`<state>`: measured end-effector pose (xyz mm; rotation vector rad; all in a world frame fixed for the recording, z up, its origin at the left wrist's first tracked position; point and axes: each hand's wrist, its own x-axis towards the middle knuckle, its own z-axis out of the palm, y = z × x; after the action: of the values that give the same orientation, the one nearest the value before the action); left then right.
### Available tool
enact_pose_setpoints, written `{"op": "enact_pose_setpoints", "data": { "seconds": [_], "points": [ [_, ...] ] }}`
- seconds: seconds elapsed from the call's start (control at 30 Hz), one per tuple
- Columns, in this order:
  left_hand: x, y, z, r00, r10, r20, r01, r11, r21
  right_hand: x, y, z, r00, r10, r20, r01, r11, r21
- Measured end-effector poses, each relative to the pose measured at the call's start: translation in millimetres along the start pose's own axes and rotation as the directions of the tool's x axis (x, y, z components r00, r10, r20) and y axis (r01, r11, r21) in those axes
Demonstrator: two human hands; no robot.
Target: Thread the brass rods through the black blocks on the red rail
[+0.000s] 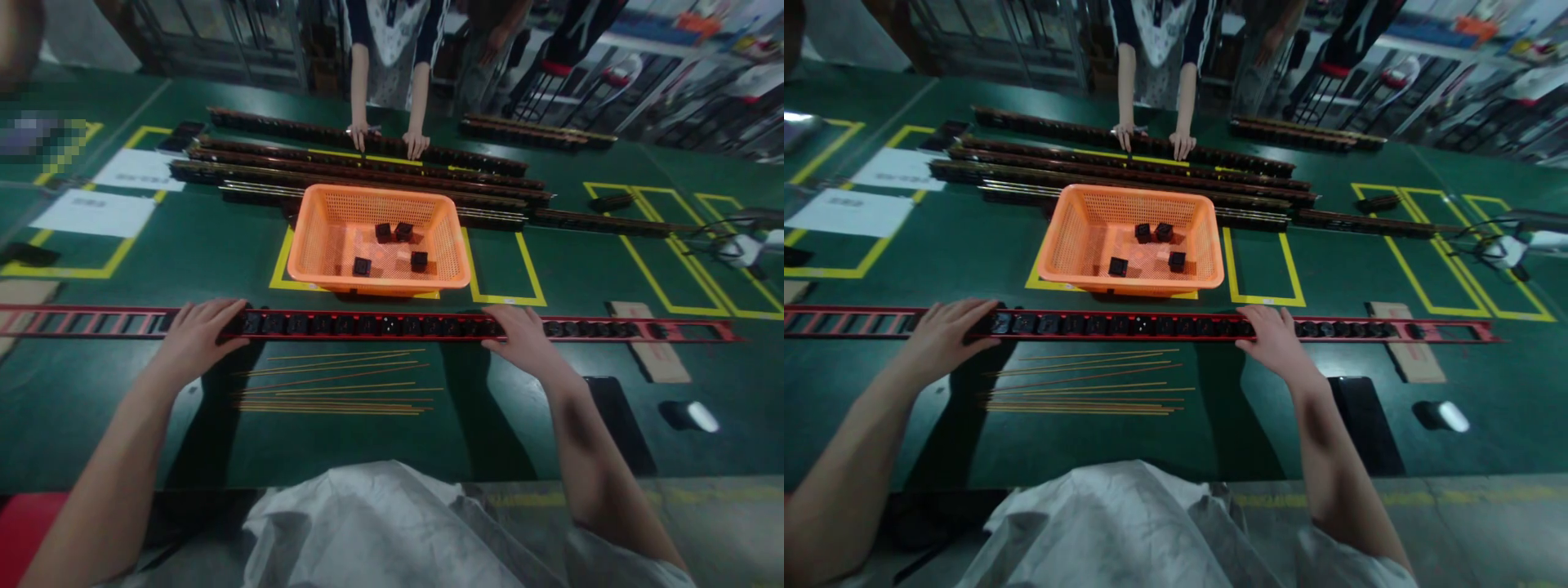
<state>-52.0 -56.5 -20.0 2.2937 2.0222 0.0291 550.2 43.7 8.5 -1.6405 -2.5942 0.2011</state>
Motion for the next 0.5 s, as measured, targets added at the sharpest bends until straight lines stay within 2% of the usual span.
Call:
{"op": "enact_pose_setpoints", "data": {
  "seconds": [0.23, 0.4, 0.5],
  "points": [
    [-10.8, 21.3, 11.5, 0.987, -0.060, -0.147, 0.069, 0.996, 0.059, 6.6, -35.4, 7.3, 0.999, -0.039, -0.010, 0.040, 0.998, 0.046],
    [-10.2, 29.4, 7.2, 0.987, -0.087, -0.137, 0.104, 0.988, 0.117, 10.9, -47.7, 11.0, 1.000, -0.024, -0.020, 0.024, 0.999, 0.030],
    [-8.4, 26.9, 4.5, 0.991, -0.070, -0.112, 0.086, 0.987, 0.135, 16.9, -49.6, 13.1, 0.997, -0.069, -0.014, 0.069, 0.998, -0.001]
  ]
}}
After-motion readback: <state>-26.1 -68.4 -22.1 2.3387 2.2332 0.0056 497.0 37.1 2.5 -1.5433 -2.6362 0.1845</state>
